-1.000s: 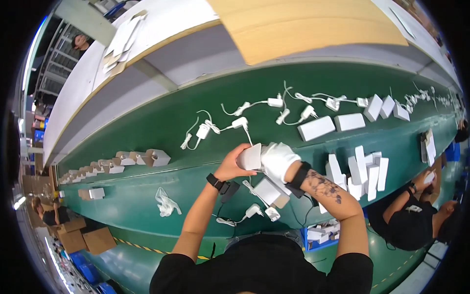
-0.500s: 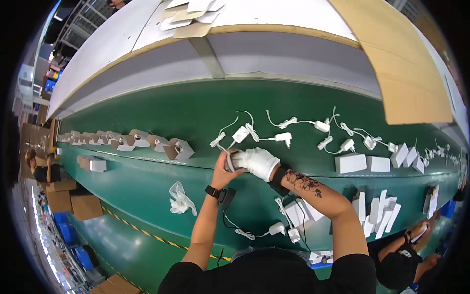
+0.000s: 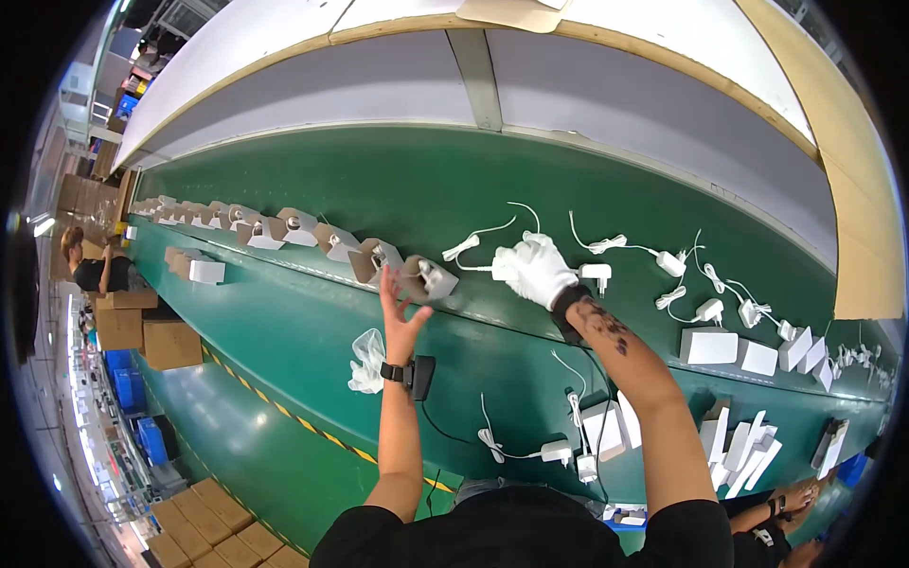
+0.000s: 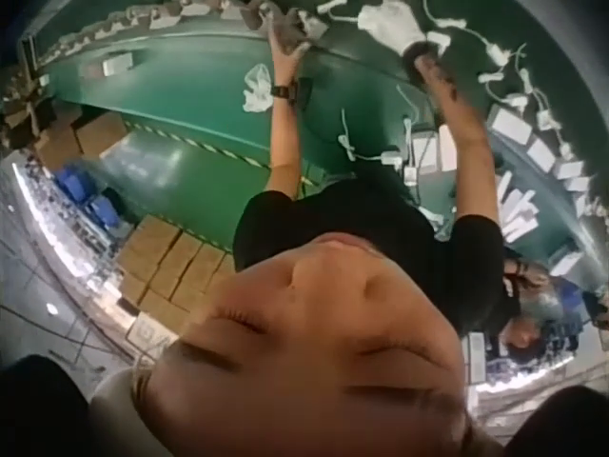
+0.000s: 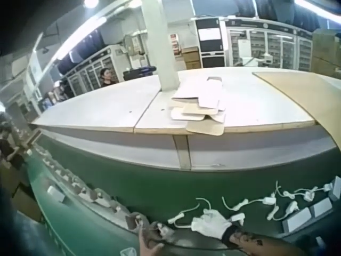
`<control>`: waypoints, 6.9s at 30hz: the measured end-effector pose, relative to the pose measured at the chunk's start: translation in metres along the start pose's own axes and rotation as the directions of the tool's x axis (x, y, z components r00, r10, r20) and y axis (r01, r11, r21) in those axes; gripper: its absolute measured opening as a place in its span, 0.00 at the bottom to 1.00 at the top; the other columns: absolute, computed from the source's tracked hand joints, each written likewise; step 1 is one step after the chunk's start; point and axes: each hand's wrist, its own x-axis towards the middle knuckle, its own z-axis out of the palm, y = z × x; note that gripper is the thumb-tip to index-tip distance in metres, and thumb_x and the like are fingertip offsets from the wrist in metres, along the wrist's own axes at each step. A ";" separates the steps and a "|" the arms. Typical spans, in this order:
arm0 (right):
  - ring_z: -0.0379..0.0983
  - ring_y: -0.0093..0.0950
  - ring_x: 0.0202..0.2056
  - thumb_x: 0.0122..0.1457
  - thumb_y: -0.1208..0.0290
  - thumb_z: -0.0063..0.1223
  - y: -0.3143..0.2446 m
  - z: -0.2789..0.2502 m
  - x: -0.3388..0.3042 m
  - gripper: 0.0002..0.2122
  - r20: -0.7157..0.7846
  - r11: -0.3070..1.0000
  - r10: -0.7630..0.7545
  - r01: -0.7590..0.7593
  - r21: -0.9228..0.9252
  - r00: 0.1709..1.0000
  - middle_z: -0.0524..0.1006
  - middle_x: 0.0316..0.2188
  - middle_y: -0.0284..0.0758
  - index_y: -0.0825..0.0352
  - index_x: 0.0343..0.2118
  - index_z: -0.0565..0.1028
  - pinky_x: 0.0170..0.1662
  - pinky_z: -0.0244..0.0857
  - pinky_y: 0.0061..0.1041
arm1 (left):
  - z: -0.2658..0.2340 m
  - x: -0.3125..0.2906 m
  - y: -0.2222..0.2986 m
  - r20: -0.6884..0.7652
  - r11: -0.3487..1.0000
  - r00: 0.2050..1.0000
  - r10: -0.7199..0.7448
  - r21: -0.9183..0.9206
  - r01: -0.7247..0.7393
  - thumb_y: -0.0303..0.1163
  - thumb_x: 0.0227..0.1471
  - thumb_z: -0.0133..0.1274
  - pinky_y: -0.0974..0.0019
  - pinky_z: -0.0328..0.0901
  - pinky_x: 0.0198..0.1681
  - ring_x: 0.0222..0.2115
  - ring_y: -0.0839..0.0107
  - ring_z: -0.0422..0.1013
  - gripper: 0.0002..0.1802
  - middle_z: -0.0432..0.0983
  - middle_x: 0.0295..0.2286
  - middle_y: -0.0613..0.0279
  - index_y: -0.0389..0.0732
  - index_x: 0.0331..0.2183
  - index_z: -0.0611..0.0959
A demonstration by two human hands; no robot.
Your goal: The person picks up a power adapter and a cardboard box, places the adapter inside the box, and sets the packaged unit onto the assembly line, repeating this process for several units.
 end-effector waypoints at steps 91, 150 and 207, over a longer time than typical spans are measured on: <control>0.69 0.19 0.31 0.50 0.79 0.56 -0.011 -0.015 -0.326 0.31 0.116 -0.363 0.827 0.366 0.857 0.550 0.69 0.43 0.32 0.66 0.57 0.56 0.33 0.66 0.16 | 0.359 -0.152 0.116 0.724 0.715 0.622 -0.299 -0.262 0.648 0.54 0.59 0.33 0.62 0.52 0.56 0.54 0.67 0.57 0.36 0.56 0.56 0.56 0.41 0.60 0.53; 0.67 0.37 0.48 0.41 0.70 0.58 0.215 0.046 -0.216 0.11 -0.536 0.787 0.528 -0.616 0.019 0.659 0.64 0.51 0.45 0.60 0.32 0.78 0.39 0.68 0.28 | 0.291 -0.080 0.044 0.234 0.936 0.950 0.205 0.238 -0.261 0.30 0.35 0.66 0.62 0.60 0.49 0.48 0.62 0.61 0.45 0.57 0.51 0.55 0.36 0.54 0.60; 0.73 0.32 0.34 0.49 0.66 0.53 0.082 -0.110 -0.545 0.16 -0.001 0.705 0.532 -0.442 0.554 0.847 0.75 0.34 0.42 0.74 0.37 0.71 0.35 0.69 0.27 | 0.480 -0.206 0.172 0.975 0.920 0.183 0.127 -0.046 -0.390 0.32 0.24 0.69 0.61 0.56 0.53 0.47 0.59 0.63 0.46 0.67 0.46 0.56 0.45 0.50 0.68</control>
